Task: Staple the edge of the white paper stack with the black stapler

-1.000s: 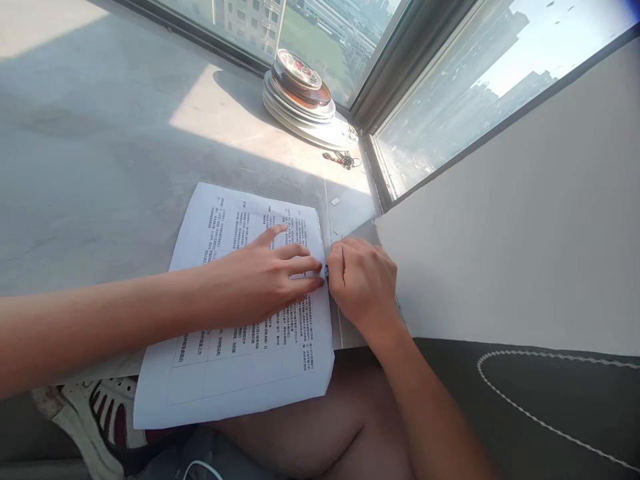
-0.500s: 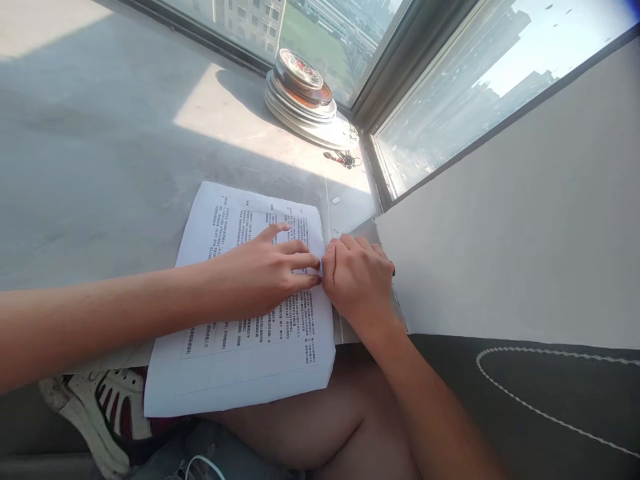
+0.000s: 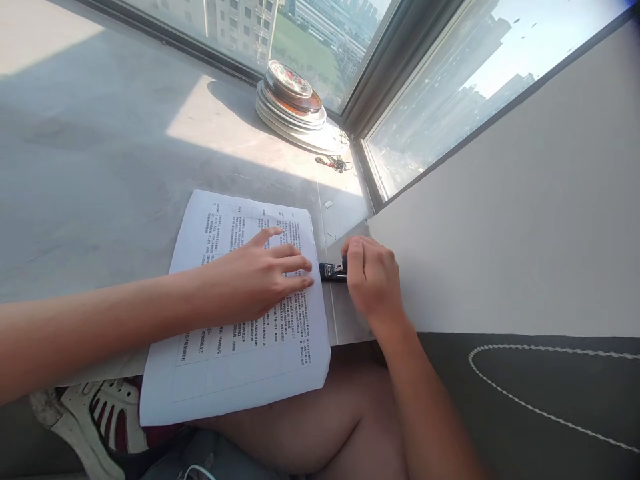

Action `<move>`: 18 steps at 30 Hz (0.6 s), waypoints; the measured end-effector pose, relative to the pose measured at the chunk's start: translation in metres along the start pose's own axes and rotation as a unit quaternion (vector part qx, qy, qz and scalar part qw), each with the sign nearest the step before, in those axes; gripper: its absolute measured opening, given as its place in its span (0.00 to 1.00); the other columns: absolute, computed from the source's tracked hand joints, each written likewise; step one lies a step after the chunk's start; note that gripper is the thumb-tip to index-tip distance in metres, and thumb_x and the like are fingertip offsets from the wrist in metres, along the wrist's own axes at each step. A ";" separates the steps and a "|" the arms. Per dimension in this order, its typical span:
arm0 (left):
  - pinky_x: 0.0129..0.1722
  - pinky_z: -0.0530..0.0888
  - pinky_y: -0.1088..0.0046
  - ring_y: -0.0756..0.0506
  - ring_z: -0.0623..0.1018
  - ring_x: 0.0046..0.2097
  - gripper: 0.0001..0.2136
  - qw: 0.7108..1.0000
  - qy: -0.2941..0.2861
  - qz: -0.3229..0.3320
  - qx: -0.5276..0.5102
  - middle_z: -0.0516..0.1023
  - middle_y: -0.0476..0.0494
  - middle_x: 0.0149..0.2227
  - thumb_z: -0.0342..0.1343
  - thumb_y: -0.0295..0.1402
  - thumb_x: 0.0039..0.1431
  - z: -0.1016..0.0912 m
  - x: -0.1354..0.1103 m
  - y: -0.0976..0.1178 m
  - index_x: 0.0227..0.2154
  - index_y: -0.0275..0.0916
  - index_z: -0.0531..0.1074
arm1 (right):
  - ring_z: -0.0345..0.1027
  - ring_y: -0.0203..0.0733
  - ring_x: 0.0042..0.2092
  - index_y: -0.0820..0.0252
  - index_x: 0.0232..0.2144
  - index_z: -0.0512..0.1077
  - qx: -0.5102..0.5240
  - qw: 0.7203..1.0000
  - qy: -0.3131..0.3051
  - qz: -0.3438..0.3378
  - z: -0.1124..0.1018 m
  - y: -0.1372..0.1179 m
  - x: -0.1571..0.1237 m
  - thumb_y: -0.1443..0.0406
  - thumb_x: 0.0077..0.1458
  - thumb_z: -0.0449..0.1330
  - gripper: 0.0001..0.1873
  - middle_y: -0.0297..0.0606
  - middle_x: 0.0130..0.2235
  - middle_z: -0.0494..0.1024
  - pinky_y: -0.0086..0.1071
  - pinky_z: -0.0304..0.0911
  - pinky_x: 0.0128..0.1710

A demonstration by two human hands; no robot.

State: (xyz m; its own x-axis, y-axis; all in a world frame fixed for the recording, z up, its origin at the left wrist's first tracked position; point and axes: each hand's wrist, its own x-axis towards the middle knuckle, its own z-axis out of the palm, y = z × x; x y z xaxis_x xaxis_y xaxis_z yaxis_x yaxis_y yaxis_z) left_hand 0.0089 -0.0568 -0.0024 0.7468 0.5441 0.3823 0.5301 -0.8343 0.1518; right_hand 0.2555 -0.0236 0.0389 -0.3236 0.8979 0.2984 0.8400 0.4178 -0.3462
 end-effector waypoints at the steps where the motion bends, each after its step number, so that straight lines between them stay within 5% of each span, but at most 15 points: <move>1: 0.73 0.56 0.44 0.38 0.80 0.60 0.19 1.000 -0.001 -0.004 -0.007 0.83 0.42 0.59 0.56 0.24 0.69 -0.001 0.000 0.000 0.58 0.47 0.78 | 0.64 0.42 0.32 0.55 0.25 0.62 -0.004 1.000 -0.002 0.012 -0.002 0.003 0.001 0.62 0.75 0.41 0.24 0.36 0.27 0.71 0.37 0.54 0.34; 10: 0.69 0.65 0.48 0.38 0.82 0.56 0.15 1.000 -0.002 -0.015 -0.027 0.84 0.40 0.56 0.53 0.24 0.71 -0.003 0.001 0.001 0.52 0.43 0.80 | 0.63 0.41 0.31 0.55 0.24 0.61 -0.038 0.998 -0.017 0.050 -0.004 0.009 0.003 0.62 0.76 0.43 0.24 0.35 0.26 0.69 0.35 0.52 0.32; 18: 0.67 0.69 0.44 0.37 0.82 0.57 0.14 1.000 0.000 -0.022 -0.010 0.84 0.40 0.57 0.51 0.25 0.73 -0.006 0.002 0.001 0.50 0.42 0.80 | 0.67 0.39 0.34 0.55 0.33 0.66 0.035 0.998 -0.051 0.017 -0.024 0.014 -0.006 0.46 0.77 0.49 0.25 0.32 0.32 0.74 0.33 0.59 0.36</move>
State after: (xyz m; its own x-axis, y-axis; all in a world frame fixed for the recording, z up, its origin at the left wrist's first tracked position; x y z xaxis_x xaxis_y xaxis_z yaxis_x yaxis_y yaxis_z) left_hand 0.0082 -0.0567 0.0040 0.7229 0.5810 0.3739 0.5546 -0.8107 0.1874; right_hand 0.2793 -0.0264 0.0540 -0.3415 0.9197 0.1939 0.8201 0.3923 -0.4165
